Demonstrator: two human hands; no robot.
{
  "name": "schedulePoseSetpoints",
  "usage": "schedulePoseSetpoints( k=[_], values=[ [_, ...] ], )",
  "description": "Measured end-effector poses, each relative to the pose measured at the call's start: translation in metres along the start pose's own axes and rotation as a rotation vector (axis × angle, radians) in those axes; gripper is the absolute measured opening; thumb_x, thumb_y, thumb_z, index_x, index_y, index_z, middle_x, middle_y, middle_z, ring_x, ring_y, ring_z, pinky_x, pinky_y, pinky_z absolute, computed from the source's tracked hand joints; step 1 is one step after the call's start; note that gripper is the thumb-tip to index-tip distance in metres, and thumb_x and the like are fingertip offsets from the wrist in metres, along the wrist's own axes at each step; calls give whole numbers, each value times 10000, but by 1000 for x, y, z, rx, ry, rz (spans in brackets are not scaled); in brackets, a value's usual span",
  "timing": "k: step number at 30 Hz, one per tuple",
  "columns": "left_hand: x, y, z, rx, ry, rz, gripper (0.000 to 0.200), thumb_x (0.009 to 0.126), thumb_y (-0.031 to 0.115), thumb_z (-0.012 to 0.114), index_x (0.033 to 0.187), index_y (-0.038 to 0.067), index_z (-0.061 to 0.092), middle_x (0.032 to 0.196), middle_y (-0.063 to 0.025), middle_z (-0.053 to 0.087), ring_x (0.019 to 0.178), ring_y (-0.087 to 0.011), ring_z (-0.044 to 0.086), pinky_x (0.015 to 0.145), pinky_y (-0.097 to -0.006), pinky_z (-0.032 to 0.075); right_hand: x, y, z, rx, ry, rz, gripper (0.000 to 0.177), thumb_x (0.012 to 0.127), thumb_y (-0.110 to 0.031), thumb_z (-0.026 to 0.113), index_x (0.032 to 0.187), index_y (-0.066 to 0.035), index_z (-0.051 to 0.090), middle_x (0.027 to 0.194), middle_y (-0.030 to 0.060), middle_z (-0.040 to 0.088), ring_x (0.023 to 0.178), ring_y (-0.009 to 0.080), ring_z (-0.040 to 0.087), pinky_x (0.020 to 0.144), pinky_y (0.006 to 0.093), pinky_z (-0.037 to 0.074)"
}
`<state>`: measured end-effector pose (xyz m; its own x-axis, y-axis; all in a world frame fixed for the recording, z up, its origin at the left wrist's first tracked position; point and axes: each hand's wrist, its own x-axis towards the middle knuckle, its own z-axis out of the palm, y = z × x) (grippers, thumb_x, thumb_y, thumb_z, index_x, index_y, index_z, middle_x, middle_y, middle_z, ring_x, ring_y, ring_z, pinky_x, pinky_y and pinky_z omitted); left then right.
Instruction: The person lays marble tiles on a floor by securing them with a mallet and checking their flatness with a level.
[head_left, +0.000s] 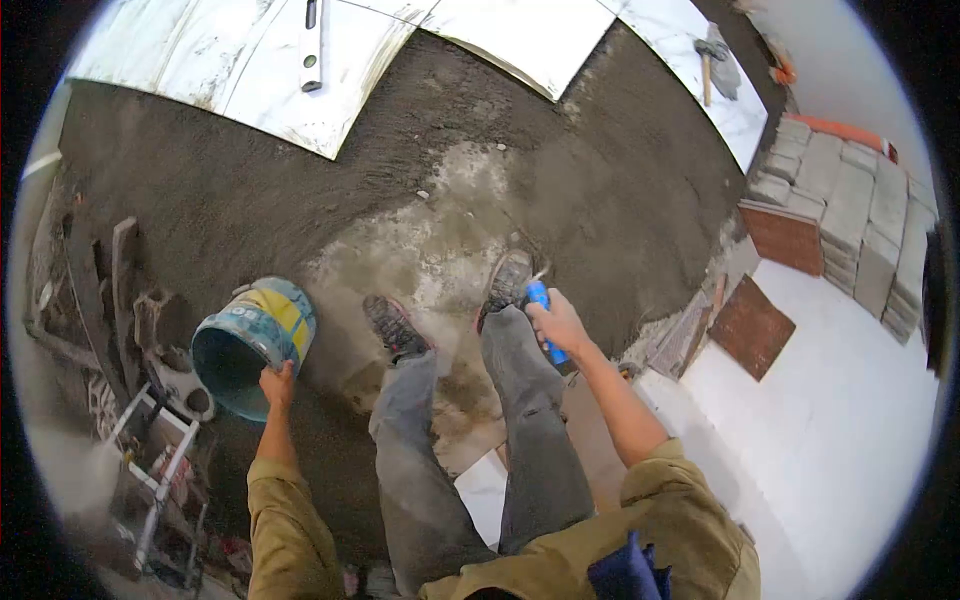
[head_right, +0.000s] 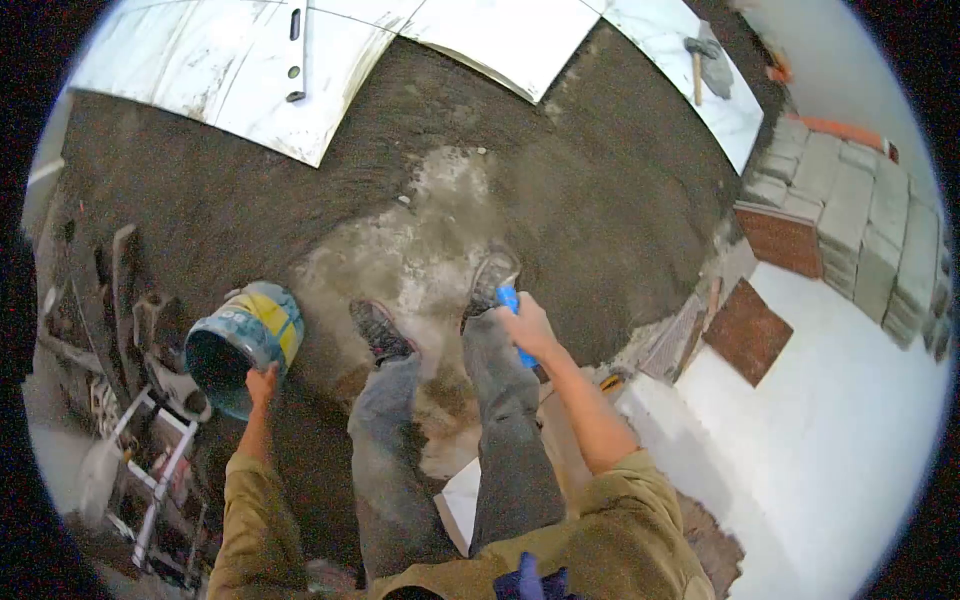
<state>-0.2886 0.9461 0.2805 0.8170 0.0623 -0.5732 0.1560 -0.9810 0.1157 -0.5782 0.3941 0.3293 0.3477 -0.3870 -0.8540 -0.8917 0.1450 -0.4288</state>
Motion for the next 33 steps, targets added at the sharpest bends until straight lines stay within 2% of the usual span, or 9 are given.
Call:
schedulePoseSetpoints(
  k=[4, 8, 9, 15, 20, 22, 25, 27, 33],
  values=[
    [-33, 32, 24, 97, -72, -140, 530, 725, 376, 773, 889, -111, 644, 868, -301, 667, 858, -455, 649, 760, -469, 499, 10, -43, -66, -36, -68, 138, 320, 880, -307, 603, 955, -14, 498, 728, 113, 639, 553, 196, 628, 456, 350, 488],
    [-78, 91, 48, 84, -21, -137, 485, 731, 350, 755, 870, -102, 652, 870, -304, 666, 873, -450, 656, 759, -473, 502, 46, -67, -114, -163, -44, -76, 329, 892, -298, 584, 930, 16, 493, 655, 141, 617, 524, 236, 633, 474, 379, 503],
    [-83, 95, 58, 79, -52, -168, 494, 736, 345, 763, 886, -112, 655, 877, -319, 660, 889, -450, 659, 760, -468, 504, 60, -76, -122, -265, -52, -102, 351, 898, -307, 566, 956, 32, 493, 712, 212, 642, 627, 340, 673, 581, 444, 536],
    [-120, 163, 87, 4, -113, -243, 519, 749, 329, 785, 958, -128, 651, 905, -319, 661, 914, -443, 657, 791, -443, 506, 152, -157, -121, -657, 53, -370, 405, 910, -316, 522, 1069, 52, 467, 963, 362, 629, 938, 530, 603, 827, 553, 485],
    [-81, 176, 64, -584, 18, -186, 596, 842, 365, 733, 1191, -95, 587, 1124, -204, 657, 1006, -309, 628, 878, -377, 479, 197, -231, -107, -835, 58, -233, 347, 897, -240, 518, 1107, 32, 469, 1025, 333, 635, 949, 492, 629, 828, 528, 511],
    [-43, 209, 39, -1060, 56, -390, 630, 873, 378, 704, 1258, -94, 543, 1206, -159, 615, 1046, -261, 592, 891, -367, 473, 204, -230, -119, -926, 73, -95, 334, 889, -217, 520, 1117, 23, 475, 1045, 317, 636, 952, 472, 641, 827, 523, 518],
    [-10, 202, 60, -1094, 148, -587, 601, 876, 375, 694, 1192, -124, 581, 1171, -203, 645, 1017, -302, 630, 867, -384, 488, 216, -202, -151, -1152, 132, -113, 343, 875, -241, 547, 1136, -26, 489, 1035, 275, 638, 948, 453, 652, 817, 530, 526],
    [-2, 208, 59, -567, 374, -652, 584, 876, 370, 685, 1117, -157, 611, 1131, -252, 661, 980, -352, 656, 852, -414, 501, 222, -199, -176, -1361, 63, -101, 353, 878, -245, 542, 1167, -52, 482, 1056, 243, 625, 957, 427, 661, 807, 510, 540],
    [-4, 201, 67, -491, 390, -655, 608, 881, 383, 666, 1084, -187, 608, 1101, -308, 651, 988, -395, 655, 864, -444, 502, 238, -215, -197, -1539, 61, -67, 308, 926, -176, 482, 1194, -28, 517, 1085, 233, 621, 926, 393, 677, 772, 456, 555]
  ],
)
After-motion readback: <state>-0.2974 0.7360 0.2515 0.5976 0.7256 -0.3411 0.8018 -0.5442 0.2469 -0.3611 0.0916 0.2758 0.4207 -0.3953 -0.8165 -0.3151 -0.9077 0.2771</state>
